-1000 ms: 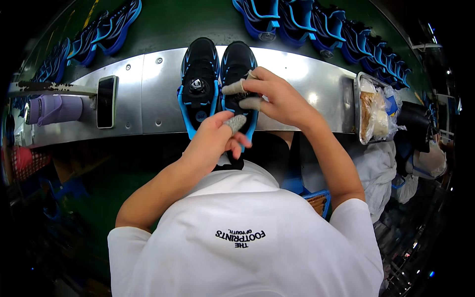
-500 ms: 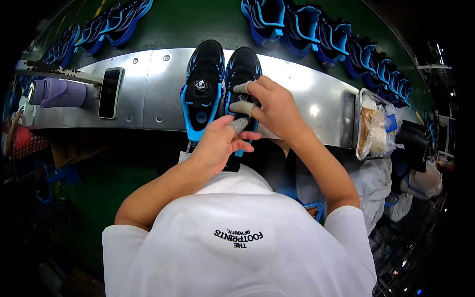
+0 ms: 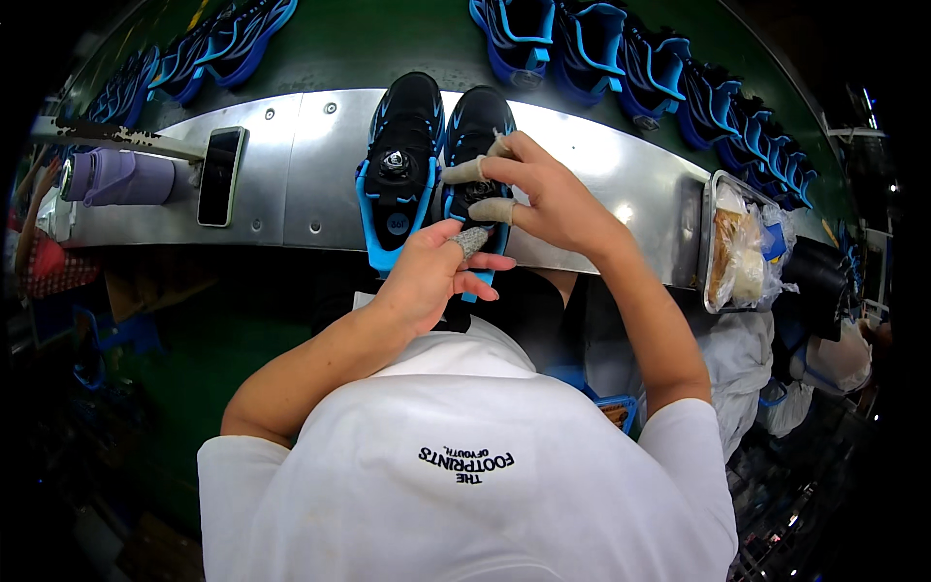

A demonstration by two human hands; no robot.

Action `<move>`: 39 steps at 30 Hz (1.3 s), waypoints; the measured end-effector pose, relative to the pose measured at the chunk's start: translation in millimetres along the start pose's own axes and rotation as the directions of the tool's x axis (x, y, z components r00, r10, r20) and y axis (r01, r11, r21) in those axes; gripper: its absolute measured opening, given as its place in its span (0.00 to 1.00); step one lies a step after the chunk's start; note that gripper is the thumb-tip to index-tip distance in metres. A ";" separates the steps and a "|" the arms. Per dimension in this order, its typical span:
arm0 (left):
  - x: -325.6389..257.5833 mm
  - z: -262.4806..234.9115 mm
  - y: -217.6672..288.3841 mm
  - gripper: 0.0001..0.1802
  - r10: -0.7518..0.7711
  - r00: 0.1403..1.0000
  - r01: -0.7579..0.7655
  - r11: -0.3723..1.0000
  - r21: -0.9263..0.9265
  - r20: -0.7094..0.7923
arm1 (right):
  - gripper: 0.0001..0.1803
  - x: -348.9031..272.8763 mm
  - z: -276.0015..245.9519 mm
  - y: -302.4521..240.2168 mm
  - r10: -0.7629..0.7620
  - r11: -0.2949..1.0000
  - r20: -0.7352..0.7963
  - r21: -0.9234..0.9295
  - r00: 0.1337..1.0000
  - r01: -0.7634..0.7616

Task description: The person wipes the upper surfaces and dials of shoes using finger cots and places each pair onto the conveyor belt.

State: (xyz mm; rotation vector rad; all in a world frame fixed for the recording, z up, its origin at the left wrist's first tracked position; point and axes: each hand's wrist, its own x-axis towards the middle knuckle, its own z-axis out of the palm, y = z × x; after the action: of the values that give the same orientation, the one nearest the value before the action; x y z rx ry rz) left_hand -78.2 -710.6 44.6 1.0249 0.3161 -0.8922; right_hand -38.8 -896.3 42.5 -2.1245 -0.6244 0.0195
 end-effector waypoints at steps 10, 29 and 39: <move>-0.7 0.3 1.2 0.17 -0.015 1.000 0.015 1.000 -0.011 0.022 | 0.18 -11.7 17.7 -3.7 0.242 0.970 -0.179 0.074 0.953 -0.232; 58.1 21.0 83.0 0.16 0.007 0.947 -0.276 -0.490 0.827 0.320 | 0.36 -28.2 49.6 27.4 0.168 0.985 -0.249 0.064 0.954 -0.157; 41.7 3.3 92.9 0.23 0.101 0.759 -0.533 -0.471 0.703 0.643 | 0.35 -28.2 20.2 25.4 0.193 0.941 -0.078 0.296 0.978 -0.162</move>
State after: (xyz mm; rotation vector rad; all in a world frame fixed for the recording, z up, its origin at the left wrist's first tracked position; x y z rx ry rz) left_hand 18.4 -713.8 76.9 2.3910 -1.4593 -0.3971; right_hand -57.4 -905.3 4.8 -1.8769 -0.3417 0.0924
